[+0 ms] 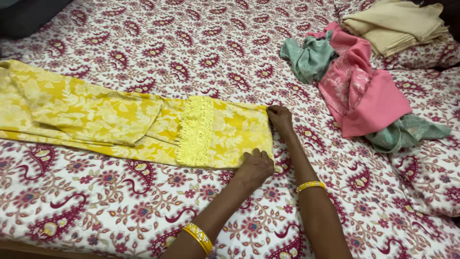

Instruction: The person folds a yellow floral dress on a bed, smoothing and aligning the fabric before folding it into a compact rectangle. The person then picks up a pink garment and begins to unfold it.

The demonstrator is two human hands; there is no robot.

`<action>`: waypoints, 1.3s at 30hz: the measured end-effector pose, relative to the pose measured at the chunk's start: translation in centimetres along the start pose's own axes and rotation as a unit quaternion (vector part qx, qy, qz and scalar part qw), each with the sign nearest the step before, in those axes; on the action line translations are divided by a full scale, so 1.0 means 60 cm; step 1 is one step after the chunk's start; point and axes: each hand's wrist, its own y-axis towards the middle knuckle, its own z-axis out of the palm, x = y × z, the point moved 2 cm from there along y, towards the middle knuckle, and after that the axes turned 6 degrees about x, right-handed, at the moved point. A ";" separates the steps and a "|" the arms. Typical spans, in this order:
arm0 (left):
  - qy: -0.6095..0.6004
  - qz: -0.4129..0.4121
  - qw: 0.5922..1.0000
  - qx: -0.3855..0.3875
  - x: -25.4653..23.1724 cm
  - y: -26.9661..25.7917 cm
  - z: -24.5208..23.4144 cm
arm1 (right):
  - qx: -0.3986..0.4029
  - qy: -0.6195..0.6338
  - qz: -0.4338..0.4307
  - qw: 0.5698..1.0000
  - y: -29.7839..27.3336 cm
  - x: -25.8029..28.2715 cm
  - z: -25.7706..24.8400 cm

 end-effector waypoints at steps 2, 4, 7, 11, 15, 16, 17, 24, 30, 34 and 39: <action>0.024 0.016 0.999 -0.046 0.000 0.012 0.016 | -0.030 -0.111 -0.023 0.993 0.003 0.003 -0.001; 0.055 0.030 0.995 -0.083 -0.002 0.021 0.036 | -0.053 -0.176 -0.076 0.980 0.009 0.004 0.001; 0.075 0.043 0.988 -0.129 0.001 0.026 0.059 | -0.085 -0.168 -0.113 0.976 0.026 -0.006 -0.003; 0.095 0.064 0.987 -0.110 -0.002 0.021 0.065 | -0.083 -0.145 -0.016 0.986 0.041 -0.041 0.003; 0.028 0.067 0.991 -0.113 -0.008 0.005 0.030 | -0.112 -0.201 -0.050 0.972 0.049 -0.037 0.005; -0.002 0.068 0.991 -0.115 -0.004 -0.001 0.017 | -0.116 -0.208 -0.061 0.969 0.053 -0.024 0.008; -0.089 0.026 0.993 -0.079 0.005 -0.006 0.007 | -0.132 -0.222 -0.071 0.963 0.055 -0.008 0.011; -0.156 -0.139 0.972 -0.108 0.110 0.070 -0.038 | -0.158 -0.211 -0.182 0.947 0.005 0.106 0.018; -0.075 -0.272 0.959 0.011 0.270 0.032 0.013 | -0.032 -0.305 -0.331 0.893 -0.057 0.138 0.083; -0.089 -0.336 0.937 0.008 0.318 0.002 0.019 | -0.006 -0.312 -0.287 0.906 -0.040 0.130 0.078; -0.092 -0.393 0.915 -0.009 0.359 -0.042 0.035 | 0.013 -0.314 -0.253 0.915 -0.030 0.095 0.087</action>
